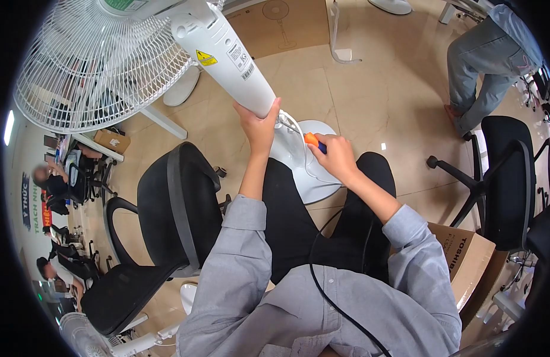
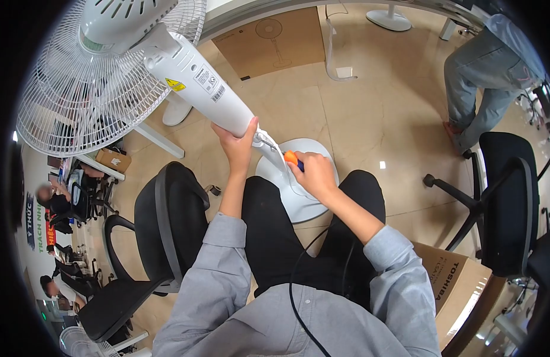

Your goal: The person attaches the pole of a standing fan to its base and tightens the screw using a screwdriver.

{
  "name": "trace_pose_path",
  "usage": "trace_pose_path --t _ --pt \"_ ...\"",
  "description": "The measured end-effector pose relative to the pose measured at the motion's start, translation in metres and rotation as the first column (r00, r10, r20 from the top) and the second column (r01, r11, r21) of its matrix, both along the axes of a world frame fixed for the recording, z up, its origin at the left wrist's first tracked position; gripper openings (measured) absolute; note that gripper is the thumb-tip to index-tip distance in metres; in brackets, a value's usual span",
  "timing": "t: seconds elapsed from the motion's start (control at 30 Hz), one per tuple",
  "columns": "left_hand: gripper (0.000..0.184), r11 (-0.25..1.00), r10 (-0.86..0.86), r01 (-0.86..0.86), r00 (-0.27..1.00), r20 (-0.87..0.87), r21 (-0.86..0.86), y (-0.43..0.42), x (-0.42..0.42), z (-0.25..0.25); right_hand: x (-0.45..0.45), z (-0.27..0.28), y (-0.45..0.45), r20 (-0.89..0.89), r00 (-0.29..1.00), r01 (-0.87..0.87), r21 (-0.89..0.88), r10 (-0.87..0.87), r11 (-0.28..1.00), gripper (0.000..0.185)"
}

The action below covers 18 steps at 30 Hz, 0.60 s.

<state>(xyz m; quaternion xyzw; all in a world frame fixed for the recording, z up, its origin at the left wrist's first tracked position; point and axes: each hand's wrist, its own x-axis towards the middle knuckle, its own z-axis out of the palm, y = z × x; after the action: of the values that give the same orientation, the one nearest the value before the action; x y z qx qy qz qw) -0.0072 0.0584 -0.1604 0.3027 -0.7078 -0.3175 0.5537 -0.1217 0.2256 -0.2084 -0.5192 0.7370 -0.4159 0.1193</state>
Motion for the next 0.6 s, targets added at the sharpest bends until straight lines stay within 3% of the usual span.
trace_pose_path --t 0.07,0.27,0.37,0.47,0.53,0.57,0.6 --pt "0.076 1.0 -0.001 0.001 1.0 -0.004 -0.004 0.001 0.0 0.001 0.003 0.003 0.002 -0.031 0.999 0.008 0.028 -0.007 1.0 0.03" --pt "0.075 1.0 0.008 -0.008 1.0 0.008 0.002 0.002 0.0 0.004 -0.017 -0.012 -0.001 0.105 0.99 -0.089 -0.046 0.093 0.995 0.031" --pt "0.075 1.0 0.007 -0.007 1.0 0.013 -0.006 0.001 0.0 0.002 -0.024 0.006 0.003 0.231 0.962 -0.152 -0.004 0.149 0.988 0.035" --pt "0.077 1.0 0.006 -0.006 1.0 0.0 0.003 0.0 0.0 0.001 -0.026 0.01 0.003 0.545 0.833 -0.153 0.062 0.095 0.986 0.041" --pt "0.078 1.0 0.012 -0.012 1.0 0.002 -0.011 -0.001 0.0 0.0 -0.023 0.007 0.001 0.749 0.661 -0.162 0.079 0.049 0.984 0.044" --pt "0.079 1.0 0.009 -0.009 1.0 0.001 -0.005 -0.002 0.0 -0.001 -0.022 0.007 0.0 0.83 0.557 -0.168 0.086 0.022 0.982 0.045" --pt "0.079 1.0 0.007 -0.007 1.0 -0.001 0.0 -0.002 0.0 -0.002 -0.022 0.007 -0.001 0.84 0.543 -0.188 0.129 -0.007 0.974 0.045"
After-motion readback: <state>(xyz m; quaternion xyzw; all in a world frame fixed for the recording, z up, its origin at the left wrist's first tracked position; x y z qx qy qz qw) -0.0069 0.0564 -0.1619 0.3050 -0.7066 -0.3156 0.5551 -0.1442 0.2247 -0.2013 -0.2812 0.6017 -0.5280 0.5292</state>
